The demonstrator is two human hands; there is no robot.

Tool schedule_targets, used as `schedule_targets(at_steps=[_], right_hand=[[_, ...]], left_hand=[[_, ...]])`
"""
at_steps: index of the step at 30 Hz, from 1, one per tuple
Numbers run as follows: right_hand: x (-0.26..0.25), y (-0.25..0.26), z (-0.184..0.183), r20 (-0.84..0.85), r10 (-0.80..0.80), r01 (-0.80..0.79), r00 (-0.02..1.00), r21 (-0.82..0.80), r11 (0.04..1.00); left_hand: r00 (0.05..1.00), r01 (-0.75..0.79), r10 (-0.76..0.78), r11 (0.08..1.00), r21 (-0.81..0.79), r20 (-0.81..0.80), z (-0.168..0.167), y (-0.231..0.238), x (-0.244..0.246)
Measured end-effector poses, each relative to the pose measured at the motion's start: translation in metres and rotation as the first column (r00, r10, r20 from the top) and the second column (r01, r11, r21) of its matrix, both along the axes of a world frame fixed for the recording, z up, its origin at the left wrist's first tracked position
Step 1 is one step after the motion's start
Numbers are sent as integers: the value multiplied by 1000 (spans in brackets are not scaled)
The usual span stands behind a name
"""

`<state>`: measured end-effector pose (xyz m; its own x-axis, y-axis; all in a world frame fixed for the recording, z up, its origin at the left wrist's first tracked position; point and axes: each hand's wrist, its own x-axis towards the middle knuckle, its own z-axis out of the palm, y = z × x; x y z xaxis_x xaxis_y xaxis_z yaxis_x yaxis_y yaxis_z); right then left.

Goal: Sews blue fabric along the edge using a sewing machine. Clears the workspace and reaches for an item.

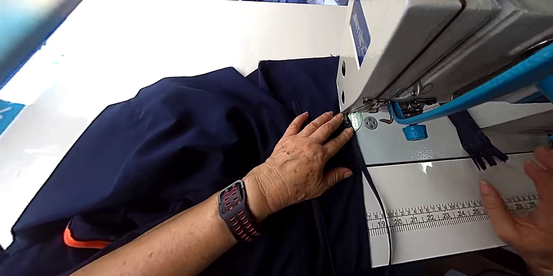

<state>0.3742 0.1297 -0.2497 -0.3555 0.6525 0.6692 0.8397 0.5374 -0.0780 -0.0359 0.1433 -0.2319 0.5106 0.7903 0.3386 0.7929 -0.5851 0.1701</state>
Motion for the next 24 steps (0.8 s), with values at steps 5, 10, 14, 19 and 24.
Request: schedule_targets(at_steps=[5, 10, 14, 19, 24], right_hand=[[-91, -20, 10, -18, 537, -528, 844, -207, 823], [-134, -14, 22, 117, 717, -689, 688, -207, 695], [-138, -16, 20, 67, 747, -728, 662, -183, 661], [-139, -19, 11, -37, 671, -671, 741, 14, 742], [-150, -14, 16, -79, 507, -498, 858, 104, 861]], left_hand=[[994, 98, -99, 995, -26, -53, 0, 4, -11], [986, 101, -109, 993, -66, -125, 14, -12, -8], [971, 234, -233, 972, 19, -47, 21, -84, 18], [983, 184, -179, 974, 130, -51, -15, -132, 27], [991, 127, -132, 968, 217, 10, -16, -134, 43]])
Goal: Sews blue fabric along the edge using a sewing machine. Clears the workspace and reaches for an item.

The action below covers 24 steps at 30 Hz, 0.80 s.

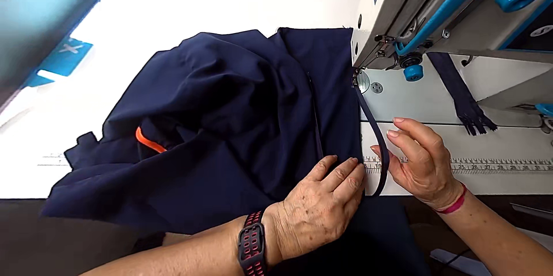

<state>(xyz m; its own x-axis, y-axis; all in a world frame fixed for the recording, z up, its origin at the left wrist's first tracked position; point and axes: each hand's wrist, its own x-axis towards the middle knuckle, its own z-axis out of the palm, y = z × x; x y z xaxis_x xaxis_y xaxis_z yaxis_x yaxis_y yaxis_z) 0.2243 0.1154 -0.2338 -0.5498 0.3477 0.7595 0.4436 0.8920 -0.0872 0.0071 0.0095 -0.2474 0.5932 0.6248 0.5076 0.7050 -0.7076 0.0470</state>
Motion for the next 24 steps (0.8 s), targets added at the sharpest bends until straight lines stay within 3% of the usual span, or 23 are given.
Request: schedule_targets(at_steps=[7, 14, 24], right_hand=[[-3, 1, -7, 96, 160, -157, 982, -40, 987], [-15, -4, -6, 77, 201, -192, 977, -110, 975], [-16, -11, -6, 57, 273, -260, 960, -169, 951]], left_hand=[[996, 31, -39, 995, 92, 79, -2, 1, 6], [964, 54, -76, 994, 94, 253, -7, 6, 7], [957, 57, -75, 996, 72, 281, -14, 5, 1]])
